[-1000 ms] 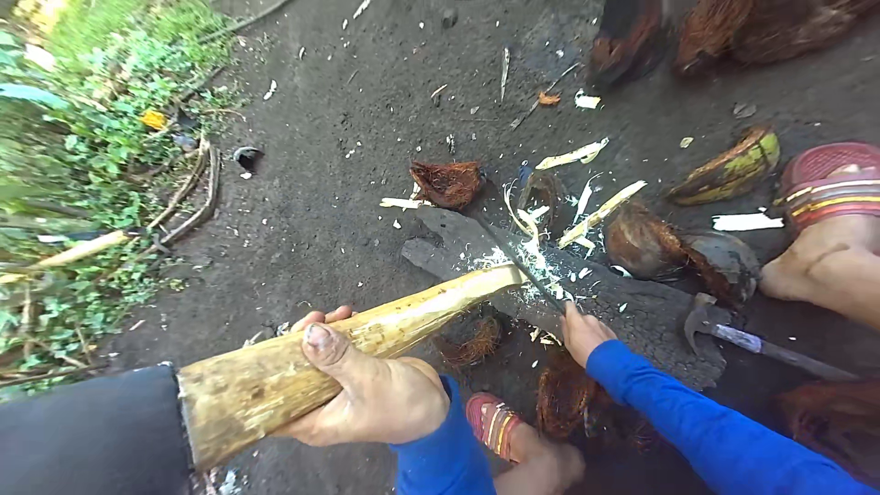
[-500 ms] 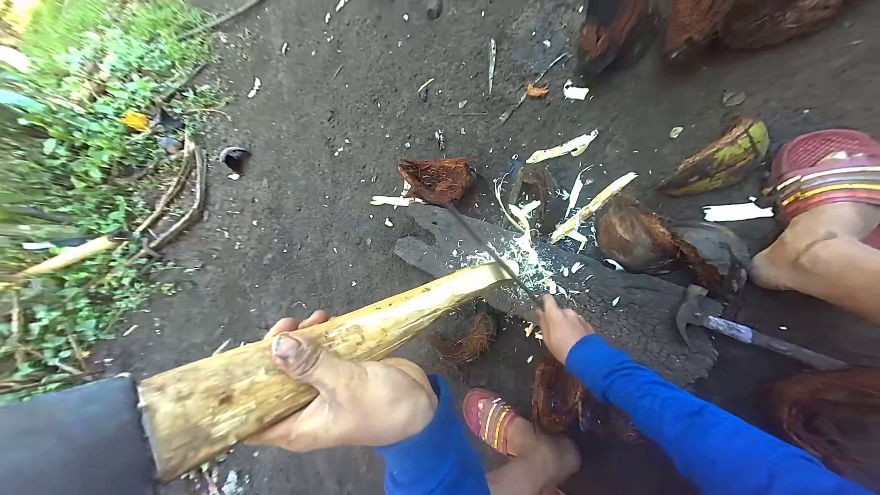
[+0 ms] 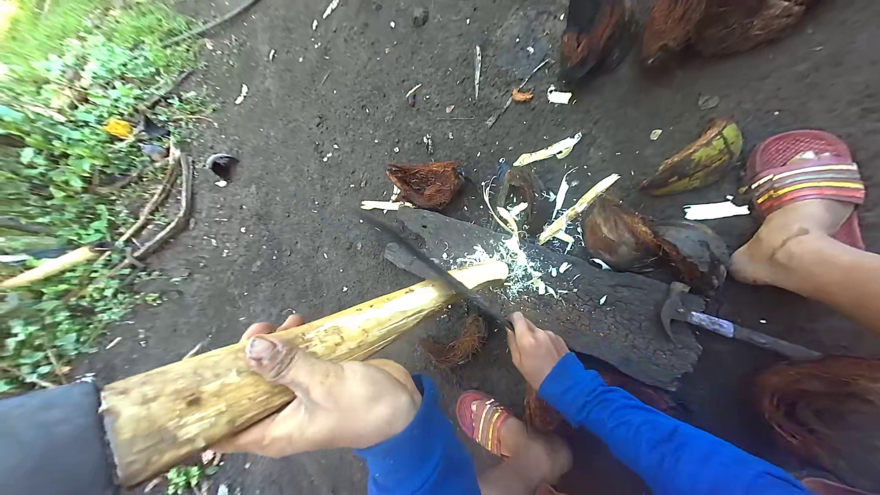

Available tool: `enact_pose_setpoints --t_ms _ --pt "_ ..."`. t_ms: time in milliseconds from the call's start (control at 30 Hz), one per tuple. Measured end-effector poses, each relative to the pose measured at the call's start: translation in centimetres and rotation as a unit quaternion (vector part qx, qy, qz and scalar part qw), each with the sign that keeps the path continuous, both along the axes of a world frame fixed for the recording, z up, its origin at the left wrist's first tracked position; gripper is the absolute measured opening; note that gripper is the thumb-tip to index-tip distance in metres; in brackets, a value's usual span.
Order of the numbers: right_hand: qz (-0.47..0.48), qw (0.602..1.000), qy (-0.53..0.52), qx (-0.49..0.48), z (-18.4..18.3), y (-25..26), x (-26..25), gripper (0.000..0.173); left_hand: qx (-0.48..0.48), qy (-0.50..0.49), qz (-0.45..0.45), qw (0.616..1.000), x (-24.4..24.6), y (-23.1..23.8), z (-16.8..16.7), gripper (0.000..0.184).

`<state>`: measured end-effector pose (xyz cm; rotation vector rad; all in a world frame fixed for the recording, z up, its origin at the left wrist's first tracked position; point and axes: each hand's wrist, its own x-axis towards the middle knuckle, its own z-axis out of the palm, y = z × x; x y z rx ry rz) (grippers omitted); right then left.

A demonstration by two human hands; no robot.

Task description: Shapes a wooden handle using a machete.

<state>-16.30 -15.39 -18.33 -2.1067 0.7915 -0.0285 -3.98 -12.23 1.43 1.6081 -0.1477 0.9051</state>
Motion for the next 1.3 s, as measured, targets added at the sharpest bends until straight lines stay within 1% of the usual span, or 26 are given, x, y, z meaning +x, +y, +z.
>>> enact_pose_setpoints --t_ms 33,67,100,133,167,233,400,500,600,700,767,800,933,1033,1167,1233,1300 --pt "0.001 0.995 0.088 0.05 -1.2 -0.4 -0.1 0.039 -0.001 0.003 0.005 1.0 0.5 0.2 0.0 0.059" --pt "0.001 0.976 0.185 0.112 -2.5 -1.2 0.0 0.044 -0.002 0.006 0.013 1.0 1.0 0.5 -0.1 0.061" --pt "-0.007 0.953 0.257 0.159 -4.0 -1.9 0.1 0.047 -0.001 0.009 0.02 1.0 1.5 0.9 -0.2 0.063" --pt "-0.018 0.935 0.301 0.184 -5.4 -2.3 0.1 0.049 -0.001 0.012 0.026 1.0 2.0 1.4 -0.3 0.064" --pt "-0.023 0.927 0.321 0.191 -6.3 -2.4 -0.1 0.05 -0.001 0.016 0.028 0.999 2.4 1.8 -0.4 0.065" --pt "-0.021 0.925 0.328 0.188 -6.5 -2.5 -0.3 0.05 -0.003 0.021 0.03 0.999 3.2 2.4 -0.6 0.065" --pt "-0.013 0.932 0.318 0.175 -5.7 -2.3 -0.4 0.047 0.018 0.027 0.063 0.997 4.2 3.4 -0.9 0.07" --pt "-0.003 0.941 0.287 0.178 -3.6 -2.1 -0.2 0.047 0.041 0.036 0.068 0.996 4.8 3.8 -1.0 0.072" --pt "0.038 0.967 0.202 0.153 -0.2 -1.2 0.6 0.046 0.038 0.041 0.067 0.996 5.1 3.5 -1.0 0.073" --pt "0.066 0.99 0.098 0.081 2.1 0.5 0.8 0.041 0.035 0.035 0.064 0.997 5.5 3.6 -1.1 0.075" --pt "0.054 0.998 0.043 0.013 1.7 1.4 0.6 0.035 0.026 0.027 0.055 0.998 5.6 3.7 -1.2 0.075" --pt "0.049 0.998 0.035 -0.004 1.1 1.5 0.4 0.033 0.023 0.031 0.054 0.998 5.6 3.7 -1.1 0.076" --pt "0.022 0.997 -0.012 -0.072 -2.4 1.7 -0.5 0.029 0.028 0.047 0.081 0.995 5.4 4.2 -1.2 0.08" --pt "0.035 0.997 0.004 -0.071 -2.2 1.7 -0.6 0.03 0.02 0.053 0.097 0.994 5.9 4.9 -1.5 0.079" --pt "0.103 0.989 0.095 0.047 1.4 1.0 -0.5 0.04 0.021 0.071 0.117 0.99 6.4 5.3 -1.7 0.084" --pt "0.102 0.991 0.072 0.041 2.7 1.6 -0.4 0.038 0.014 0.071 0.116 0.991 6.4 5.3 -1.7 0.084" --pt "0.093 0.996 0.016 -0.004 3.6 2.5 -0.4 0.032 0.002 0.07 0.109 0.992 6.2 5.0 -1.6 0.081"
